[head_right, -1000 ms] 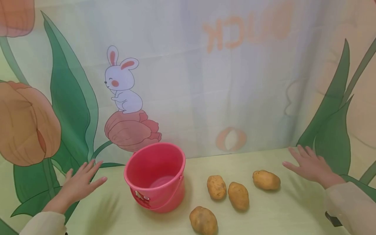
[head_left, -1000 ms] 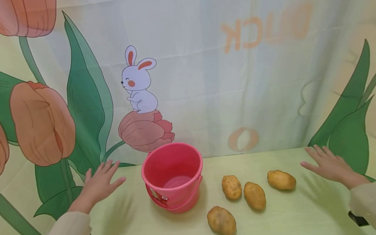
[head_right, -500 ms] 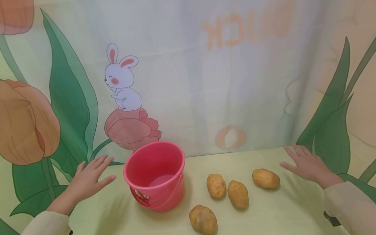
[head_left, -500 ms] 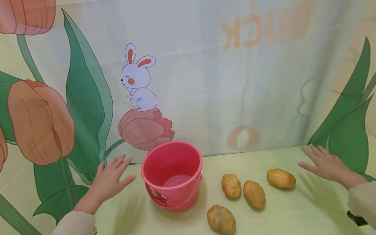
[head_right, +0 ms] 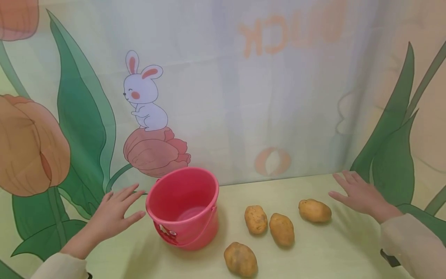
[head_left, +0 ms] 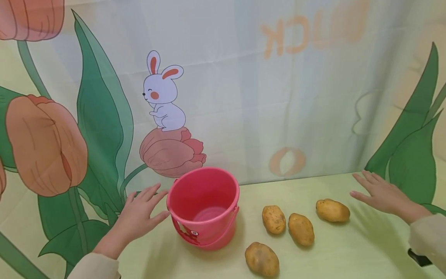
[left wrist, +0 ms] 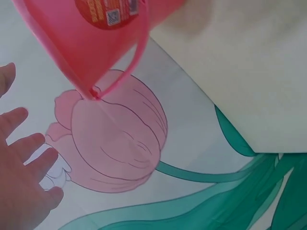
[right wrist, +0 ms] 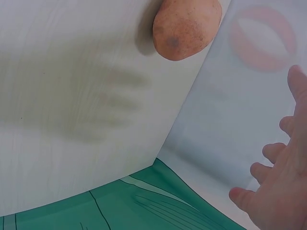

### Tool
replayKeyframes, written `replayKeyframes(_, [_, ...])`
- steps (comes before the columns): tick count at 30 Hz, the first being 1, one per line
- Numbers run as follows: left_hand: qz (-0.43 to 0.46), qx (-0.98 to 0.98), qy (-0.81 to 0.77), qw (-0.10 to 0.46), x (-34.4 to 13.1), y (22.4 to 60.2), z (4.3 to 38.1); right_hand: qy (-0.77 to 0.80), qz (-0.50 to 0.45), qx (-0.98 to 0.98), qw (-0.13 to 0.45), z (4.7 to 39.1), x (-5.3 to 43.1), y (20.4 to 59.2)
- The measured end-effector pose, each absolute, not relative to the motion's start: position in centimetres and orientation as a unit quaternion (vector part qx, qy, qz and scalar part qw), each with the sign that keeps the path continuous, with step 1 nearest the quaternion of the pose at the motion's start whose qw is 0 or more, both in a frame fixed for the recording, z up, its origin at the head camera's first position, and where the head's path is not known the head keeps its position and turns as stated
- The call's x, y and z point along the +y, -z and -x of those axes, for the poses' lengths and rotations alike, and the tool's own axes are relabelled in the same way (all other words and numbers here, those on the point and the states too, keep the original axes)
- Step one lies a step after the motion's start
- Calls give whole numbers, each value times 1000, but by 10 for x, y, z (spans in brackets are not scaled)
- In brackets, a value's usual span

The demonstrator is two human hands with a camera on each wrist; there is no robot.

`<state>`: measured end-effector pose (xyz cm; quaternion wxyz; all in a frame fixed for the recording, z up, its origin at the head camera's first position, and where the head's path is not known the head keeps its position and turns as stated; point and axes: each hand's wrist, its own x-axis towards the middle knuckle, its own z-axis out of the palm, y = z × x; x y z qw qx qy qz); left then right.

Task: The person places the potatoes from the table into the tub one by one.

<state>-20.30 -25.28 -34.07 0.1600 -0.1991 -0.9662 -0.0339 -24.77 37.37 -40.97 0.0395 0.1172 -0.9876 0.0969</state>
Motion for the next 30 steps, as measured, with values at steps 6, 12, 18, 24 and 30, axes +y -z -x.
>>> replayKeyframes(6, [229,-958,56,165,-246,346,205,-98,-126,-986,45,248,370,410])
replayKeyframes(12, [238,-956,64,157,-238,347,205,-103,-134,-984,49,248,367,409])
replayKeyframes(18, [234,-959,71,140,-231,347,203,-108,-138,-983,57,251,362,408])
replayKeyframes(24, [242,-956,70,151,-229,352,202,-107,-142,-982,68,253,359,409])
replayKeyframes(30, [259,-947,65,178,-226,359,201,-97,-153,-981,77,255,358,415])
